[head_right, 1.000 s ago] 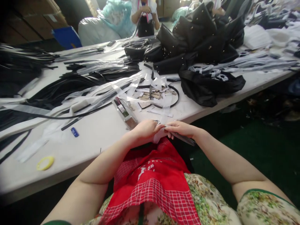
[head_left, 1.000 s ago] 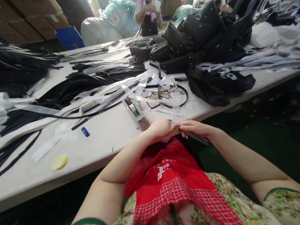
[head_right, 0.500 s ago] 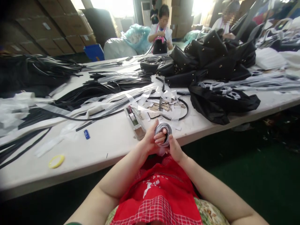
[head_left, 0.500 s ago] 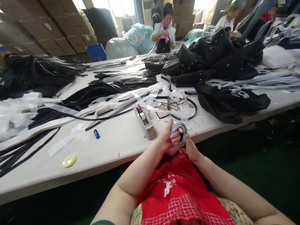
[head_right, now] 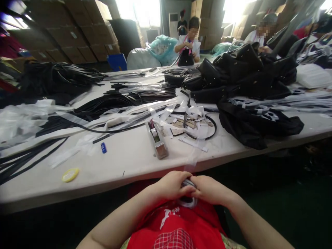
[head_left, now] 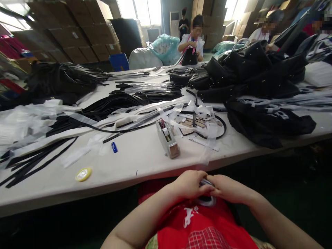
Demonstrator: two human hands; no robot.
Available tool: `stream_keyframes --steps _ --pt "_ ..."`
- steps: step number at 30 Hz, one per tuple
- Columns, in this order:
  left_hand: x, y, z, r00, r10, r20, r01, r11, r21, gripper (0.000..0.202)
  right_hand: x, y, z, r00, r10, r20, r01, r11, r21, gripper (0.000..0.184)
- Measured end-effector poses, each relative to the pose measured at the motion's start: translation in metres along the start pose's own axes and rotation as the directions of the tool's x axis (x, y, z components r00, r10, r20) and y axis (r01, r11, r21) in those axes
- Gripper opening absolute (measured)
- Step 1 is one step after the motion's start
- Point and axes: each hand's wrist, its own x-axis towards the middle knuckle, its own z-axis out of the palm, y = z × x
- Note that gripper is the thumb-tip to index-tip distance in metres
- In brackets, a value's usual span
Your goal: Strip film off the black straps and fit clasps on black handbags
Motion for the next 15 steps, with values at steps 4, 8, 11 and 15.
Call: stream_keyframes --steps 4,8,11,15 --pt "0.003 -0.002 0.014 0.987 -0.059 -0.151 0.025 0.976 -0.215 0.038 0.009 0.001 0.003 0.996 -0.011 -0.092 0.033 0.968 0.250 0.043" --pt "0.004 -0.006 0.025 0.934 -0.181 -0.309 0.019 0.888 -0.460 0.040 0.015 0.008 0.006 0.982 -0.037 -0.184 0.104 0.922 0.373 0.045" --pt "-0.005 -0.003 0.027 0.968 -0.096 -0.234 -0.017 0.898 -0.439 0.037 0.014 0.010 0.007 0.998 -0.031 -0.059 0.052 0.922 0.383 0.041" --pt "-0.023 -0.002 0.032 1.000 0.029 0.012 -0.023 0.944 -0.330 0.034 0.010 0.001 0.008 0.964 -0.113 0.240 0.023 0.937 0.347 0.034"
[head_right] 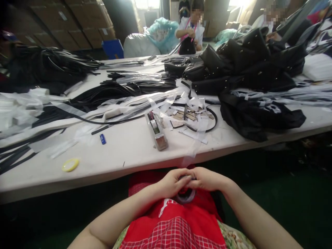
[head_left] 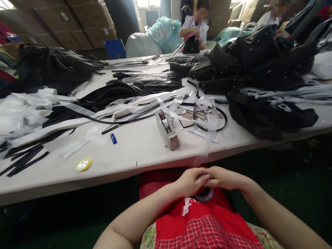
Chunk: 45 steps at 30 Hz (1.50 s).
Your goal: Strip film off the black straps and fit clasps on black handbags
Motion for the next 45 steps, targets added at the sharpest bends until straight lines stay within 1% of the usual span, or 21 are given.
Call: stream_keyframes --steps 3,5,6,8,10,11,15,21,24,27,29,30,32,33,34,35,37,38,41,43,45 --pt "-0.011 -0.006 0.004 0.994 -0.099 -0.040 0.100 0.994 0.035 0.036 0.005 -0.008 -0.005 0.998 0.027 0.065 -0.025 0.999 -0.032 0.034" --pt "-0.016 -0.009 0.006 0.987 -0.149 -0.069 0.150 0.988 0.021 0.037 0.014 -0.010 -0.020 0.994 0.014 -0.107 -0.023 0.996 -0.081 0.034" --pt "-0.018 -0.009 0.006 0.984 -0.159 -0.082 0.160 0.987 0.011 0.037 0.020 -0.009 -0.031 0.967 -0.017 -0.252 -0.017 0.991 -0.134 0.033" --pt "-0.019 -0.009 0.005 0.981 -0.161 -0.105 0.161 0.987 -0.007 0.037 0.034 -0.004 -0.056 0.847 -0.114 -0.520 -0.045 0.958 -0.285 0.032" --pt "-0.020 -0.009 0.005 0.981 -0.163 -0.104 0.161 0.987 -0.027 0.039 0.050 0.003 -0.080 0.741 -0.183 -0.646 -0.179 0.873 -0.453 0.031" --pt "-0.019 -0.010 0.005 0.980 -0.175 -0.099 0.171 0.984 -0.046 0.042 0.058 0.007 -0.090 0.718 -0.197 -0.668 -0.255 0.817 -0.516 0.030" --pt "-0.017 -0.018 0.006 0.967 -0.219 -0.128 0.203 0.971 -0.127 0.057 0.091 0.014 -0.115 0.715 -0.207 -0.668 -0.411 0.650 -0.640 0.027" --pt "-0.016 -0.019 0.007 0.961 -0.223 -0.161 0.200 0.969 -0.146 0.056 0.136 0.007 -0.133 0.769 -0.193 -0.609 -0.468 0.478 -0.743 0.035" --pt "-0.019 -0.018 0.004 0.960 -0.222 -0.170 0.204 0.972 -0.118 0.055 0.144 0.002 -0.145 0.799 -0.186 -0.572 -0.452 0.442 -0.775 0.034" --pt "-0.021 -0.019 0.000 0.957 -0.218 -0.189 0.196 0.972 -0.128 0.057 0.139 -0.005 -0.155 0.802 -0.217 -0.556 -0.426 0.445 -0.788 0.032" --pt "-0.022 -0.021 -0.002 0.956 -0.221 -0.195 0.191 0.968 -0.160 0.061 0.132 -0.012 -0.159 0.758 -0.298 -0.579 -0.389 0.506 -0.770 0.032" --pt "-0.023 -0.021 -0.003 0.955 -0.219 -0.200 0.184 0.967 -0.177 0.062 0.128 -0.016 -0.160 0.704 -0.357 -0.614 -0.345 0.584 -0.735 0.033" --pt "-0.022 -0.021 -0.005 0.956 -0.213 -0.201 0.173 0.964 -0.201 0.062 0.123 -0.025 -0.161 0.544 -0.412 -0.731 -0.166 0.801 -0.575 0.033" --pt "-0.022 -0.021 -0.005 0.957 -0.212 -0.200 0.169 0.963 -0.212 0.061 0.120 -0.031 -0.160 0.476 -0.383 -0.792 -0.027 0.894 -0.448 0.033" --pt "-0.022 -0.021 -0.006 0.958 -0.211 -0.196 0.166 0.961 -0.221 0.061 0.117 -0.036 -0.158 0.449 -0.321 -0.834 0.118 0.946 -0.301 0.032" --pt "-0.021 -0.020 -0.006 0.960 -0.209 -0.188 0.165 0.960 -0.225 0.060 0.114 -0.041 -0.155 0.470 -0.251 -0.846 0.233 0.960 -0.155 0.033" --pt "-0.021 -0.020 -0.007 0.964 -0.204 -0.173 0.164 0.961 -0.222 0.059 0.105 -0.048 -0.141 0.584 -0.162 -0.795 0.365 0.927 0.080 0.034" --pt "-0.021 -0.020 -0.007 0.964 -0.203 -0.171 0.164 0.962 -0.219 0.059 0.098 -0.050 -0.131 0.645 -0.143 -0.751 0.374 0.916 0.147 0.036" --pt "-0.022 -0.023 -0.009 0.958 -0.227 -0.177 0.182 0.954 -0.239 0.061 0.072 -0.049 -0.089 0.763 -0.093 -0.640 0.232 0.963 0.137 0.047" --pt "-0.024 -0.027 -0.010 0.950 -0.242 -0.195 0.187 0.946 -0.263 0.061 0.053 -0.045 -0.059 0.796 -0.026 -0.605 0.090 0.993 0.076 0.052" --pt "-0.025 -0.030 -0.012 0.950 -0.233 -0.209 0.170 0.945 -0.278 0.061 0.036 -0.042 -0.034 0.813 0.068 -0.578 0.003 0.993 0.121 0.042"
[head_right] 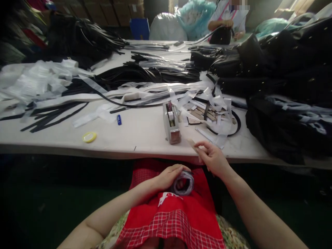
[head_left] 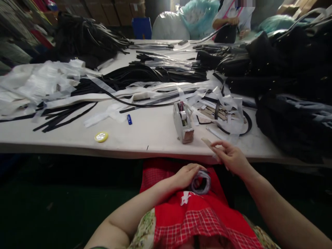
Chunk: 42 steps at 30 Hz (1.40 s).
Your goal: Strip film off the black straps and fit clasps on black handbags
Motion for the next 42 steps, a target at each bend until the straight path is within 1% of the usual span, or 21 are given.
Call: stream_keyframes --steps 2,3,5,6,7,9,11,14,16,18,19,20,21,23,24,26,28,30,35,37,42 --pt "0.001 -0.001 -0.002 1.000 0.021 0.009 -0.021 1.000 -0.002 0.060 -0.021 0.004 0.005 0.994 0.082 0.079 -0.095 0.980 0.174 0.034" --pt "0.002 -0.001 -0.002 1.000 0.024 0.017 -0.024 1.000 -0.006 0.060 -0.028 0.006 0.006 0.986 0.088 0.144 -0.128 0.947 0.295 0.033" --pt "0.004 -0.001 -0.001 0.999 0.021 0.031 -0.021 1.000 -0.018 0.061 -0.039 0.010 0.006 0.967 0.042 0.250 -0.162 0.861 0.482 0.033" --pt "0.005 -0.001 -0.001 0.999 0.020 0.034 -0.020 1.000 -0.022 0.061 -0.042 0.013 0.005 0.966 0.013 0.257 -0.150 0.840 0.521 0.035" --pt "0.005 0.000 0.001 0.999 0.017 0.039 -0.016 1.000 -0.026 0.061 -0.045 0.017 0.004 0.973 -0.006 0.230 -0.119 0.844 0.524 0.038" --pt "0.006 0.000 0.004 0.998 0.007 0.057 -0.006 1.000 -0.022 0.060 -0.049 0.025 0.003 0.994 -0.029 0.103 -0.018 0.902 0.431 0.039" --pt "0.006 0.001 0.007 0.998 -0.006 0.056 0.007 1.000 -0.023 0.058 -0.051 0.034 0.001 0.995 -0.092 -0.025 0.095 0.964 0.247 0.035" --pt "0.006 0.001 0.010 0.998 -0.027 0.048 0.030 0.998 -0.049 0.057 -0.048 0.040 -0.002 0.972 -0.224 -0.064 0.226 0.974 0.019 0.032" --pt "0.006 0.001 0.011 0.998 -0.031 0.050 0.034 0.998 -0.056 0.059 -0.041 0.038 -0.004 0.961 -0.268 -0.075 0.265 0.963 -0.038 0.034" --pt "0.005 0.001 0.012 0.998 -0.031 0.052 0.034 0.998 -0.056 0.060 -0.030 0.033 -0.006 0.953 -0.273 -0.131 0.260 0.960 -0.106 0.033" --pt "0.004 0.001 0.013 0.998 -0.031 0.048 0.034 0.998 -0.056 0.061 -0.022 0.030 -0.006 0.947 -0.276 -0.164 0.246 0.952 -0.184 0.033" --pt "0.004 0.001 0.013 0.999 -0.033 0.043 0.035 0.998 -0.057 0.061 -0.014 0.027 -0.007 0.937 -0.290 -0.196 0.224 0.928 -0.298 0.034" --pt "0.003 0.001 0.013 0.998 -0.037 0.040 0.040 0.998 -0.057 0.062 -0.004 0.024 -0.007 0.922 -0.316 -0.225 0.195 0.878 -0.436 0.040" --pt "0.002 0.000 0.014 0.998 -0.049 0.032 0.051 0.997 -0.063 0.063 0.017 0.023 -0.007 0.881 -0.394 -0.260 0.103 0.698 -0.709 0.046" --pt "0.001 0.000 0.015 0.998 -0.055 0.028 0.057 0.996 -0.068 0.063 0.029 0.025 -0.007 0.864 -0.432 -0.257 0.055 0.590 -0.806 0.042" --pt "0.000 -0.001 0.016 0.997 -0.069 0.019 0.070 0.994 -0.080 0.063 0.050 0.032 -0.003 0.849 -0.482 -0.214 0.006 0.414 -0.910 0.028" --pt "-0.001 -0.001 0.017 0.997 -0.071 0.008 0.072 0.993 -0.090 0.062 0.066 0.044 0.004 0.848 -0.512 -0.137 0.033 0.308 -0.951 0.023" --pt "-0.002 -0.001 0.016 0.998 -0.064 -0.004 0.064 0.994 -0.091 0.061 0.075 0.056 0.012 0.839 -0.537 -0.084 0.075 0.267 -0.961 0.024" --pt "-0.002 -0.002 0.014 0.998 -0.067 -0.010 0.065 0.994 -0.086 0.054 0.070 0.076 0.017 0.831 -0.557 -0.011 0.191 0.304 -0.933 0.026" --pt "0.000 -0.002 0.014 0.997 -0.071 -0.006 0.071 0.995 -0.075 0.050 0.068 0.078 0.014 0.835 -0.550 0.012 0.227 0.325 -0.918 0.025" --pt "0.004 -0.002 0.016 0.995 -0.091 0.028 0.092 0.995 -0.043 0.048 0.071 0.078 0.008 0.857 -0.516 0.016 0.253 0.393 -0.884 0.025"
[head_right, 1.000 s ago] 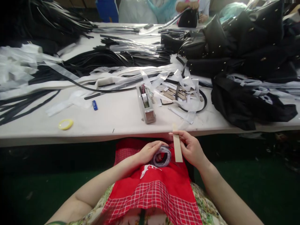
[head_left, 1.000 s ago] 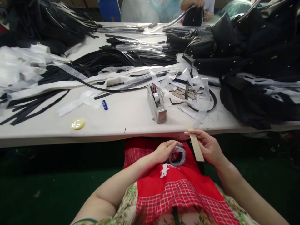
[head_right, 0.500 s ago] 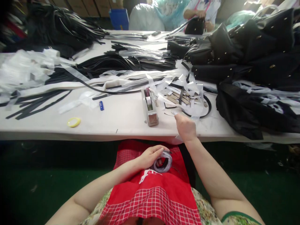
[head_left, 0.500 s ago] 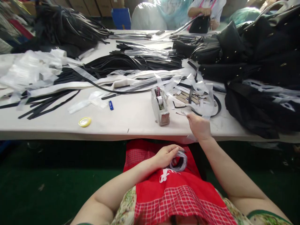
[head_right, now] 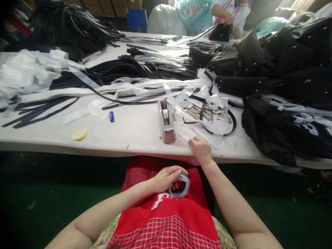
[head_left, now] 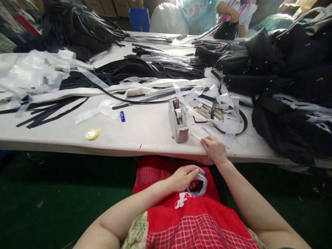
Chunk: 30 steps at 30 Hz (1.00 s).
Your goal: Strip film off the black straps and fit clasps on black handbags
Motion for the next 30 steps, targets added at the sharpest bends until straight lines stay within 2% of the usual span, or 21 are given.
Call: stream_keyframes --steps 8,13,20,25,30 --pt "0.002 0.000 -0.002 1.000 -0.002 0.000 0.002 1.000 0.020 0.048 0.010 0.013 -0.004 0.997 0.012 0.072 -0.023 0.988 0.155 0.025" --pt "0.002 0.000 -0.003 1.000 -0.014 0.011 0.013 1.000 0.016 0.050 0.011 0.005 -0.008 0.998 -0.001 0.068 -0.003 0.998 0.057 0.024" --pt "0.002 0.000 -0.004 1.000 0.003 0.017 -0.003 1.000 0.021 0.050 0.017 -0.004 -0.004 0.998 0.049 0.027 -0.045 0.991 -0.124 0.019" --pt "0.002 -0.002 -0.005 1.000 -0.012 0.021 0.011 1.000 0.017 0.051 0.023 0.006 -0.002 0.996 0.038 0.082 -0.031 0.996 -0.087 0.021" --pt "0.000 0.002 -0.006 1.000 0.013 0.011 -0.013 0.999 0.041 0.049 0.034 0.011 0.002 0.977 0.163 0.135 -0.153 0.985 -0.079 0.025"
